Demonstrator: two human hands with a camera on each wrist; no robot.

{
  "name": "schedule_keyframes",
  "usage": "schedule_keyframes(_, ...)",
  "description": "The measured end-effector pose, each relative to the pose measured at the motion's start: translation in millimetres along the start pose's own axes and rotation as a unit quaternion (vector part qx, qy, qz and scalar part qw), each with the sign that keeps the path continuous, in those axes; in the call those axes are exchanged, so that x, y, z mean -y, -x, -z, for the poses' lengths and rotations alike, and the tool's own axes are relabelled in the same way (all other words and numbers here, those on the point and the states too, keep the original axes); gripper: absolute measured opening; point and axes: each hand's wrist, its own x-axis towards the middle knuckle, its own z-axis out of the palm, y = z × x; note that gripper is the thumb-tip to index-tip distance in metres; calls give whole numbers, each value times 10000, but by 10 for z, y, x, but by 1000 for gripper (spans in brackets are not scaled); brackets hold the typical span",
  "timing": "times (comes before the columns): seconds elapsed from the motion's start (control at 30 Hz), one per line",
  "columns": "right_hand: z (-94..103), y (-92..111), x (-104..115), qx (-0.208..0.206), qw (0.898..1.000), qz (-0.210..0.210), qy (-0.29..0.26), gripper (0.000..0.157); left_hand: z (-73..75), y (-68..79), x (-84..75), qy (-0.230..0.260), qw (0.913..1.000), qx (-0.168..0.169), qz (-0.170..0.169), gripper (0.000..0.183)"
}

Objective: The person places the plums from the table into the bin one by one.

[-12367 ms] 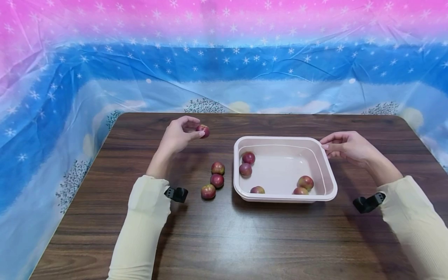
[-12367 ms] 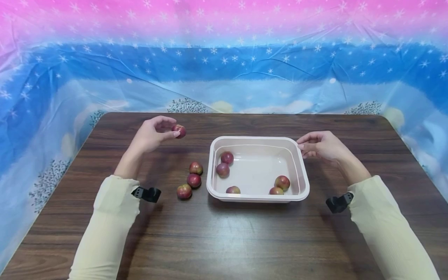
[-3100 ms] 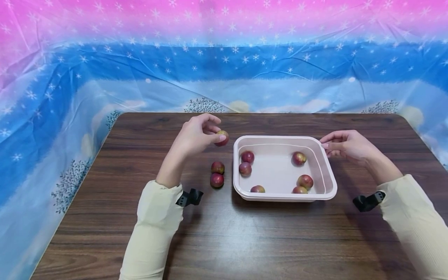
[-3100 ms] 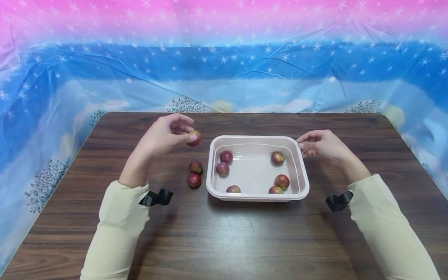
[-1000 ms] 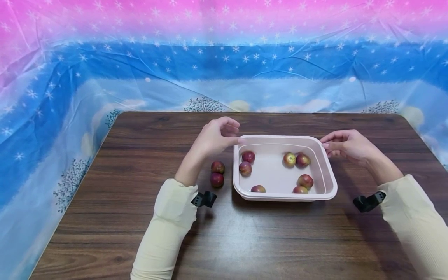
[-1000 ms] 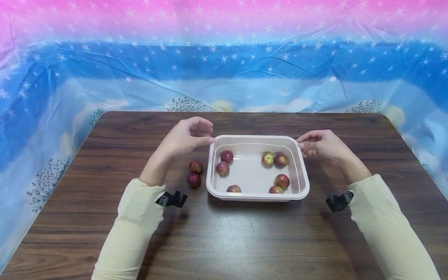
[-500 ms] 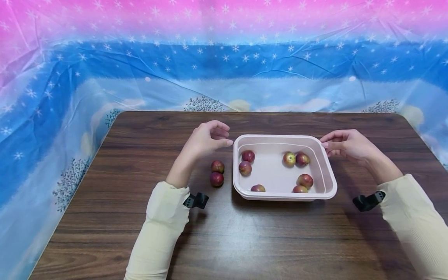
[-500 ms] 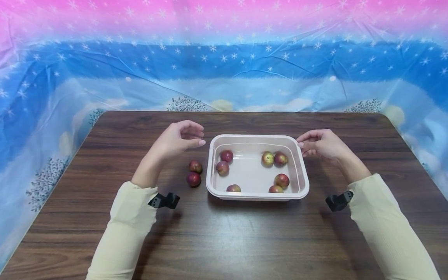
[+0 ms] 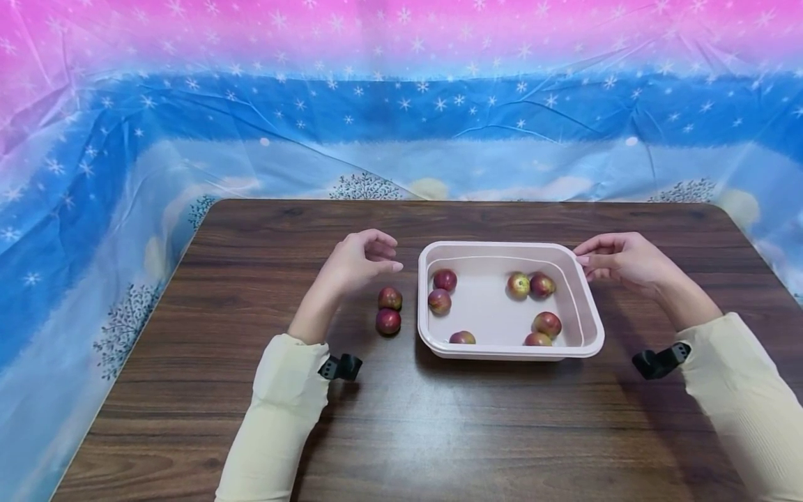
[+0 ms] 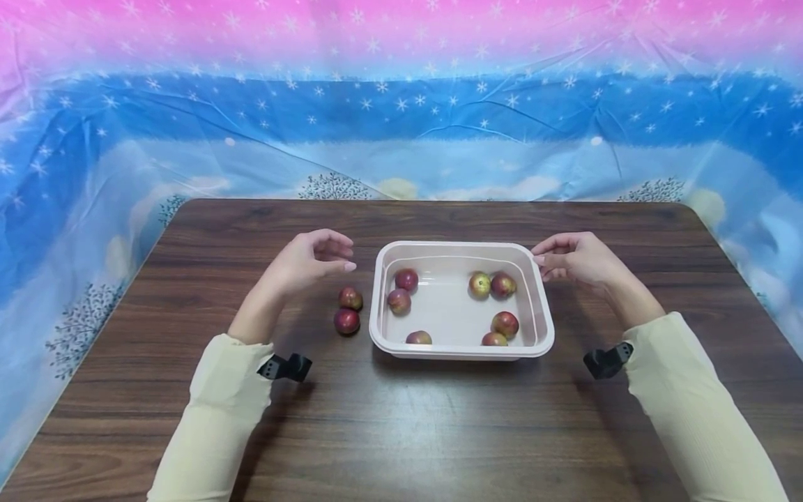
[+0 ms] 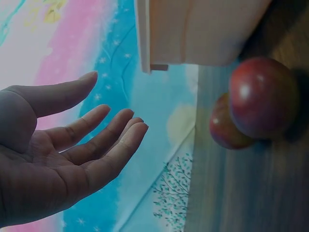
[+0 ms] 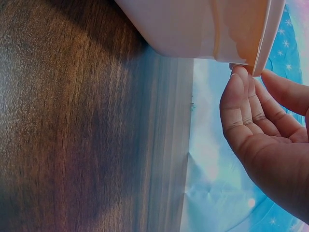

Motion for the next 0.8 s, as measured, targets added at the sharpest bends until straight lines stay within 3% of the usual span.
schedule_keyframes(0.37, -5, 4, 7, -54, 10000, -48, 48, 7, 0, -13, 229, -196, 9993, 255, 189, 36)
schedule_keyframes(0.8, -4, 11, 6, -60, 10000, -65, -6, 8, -50, -79, 443, 87, 9966, 704, 408, 38)
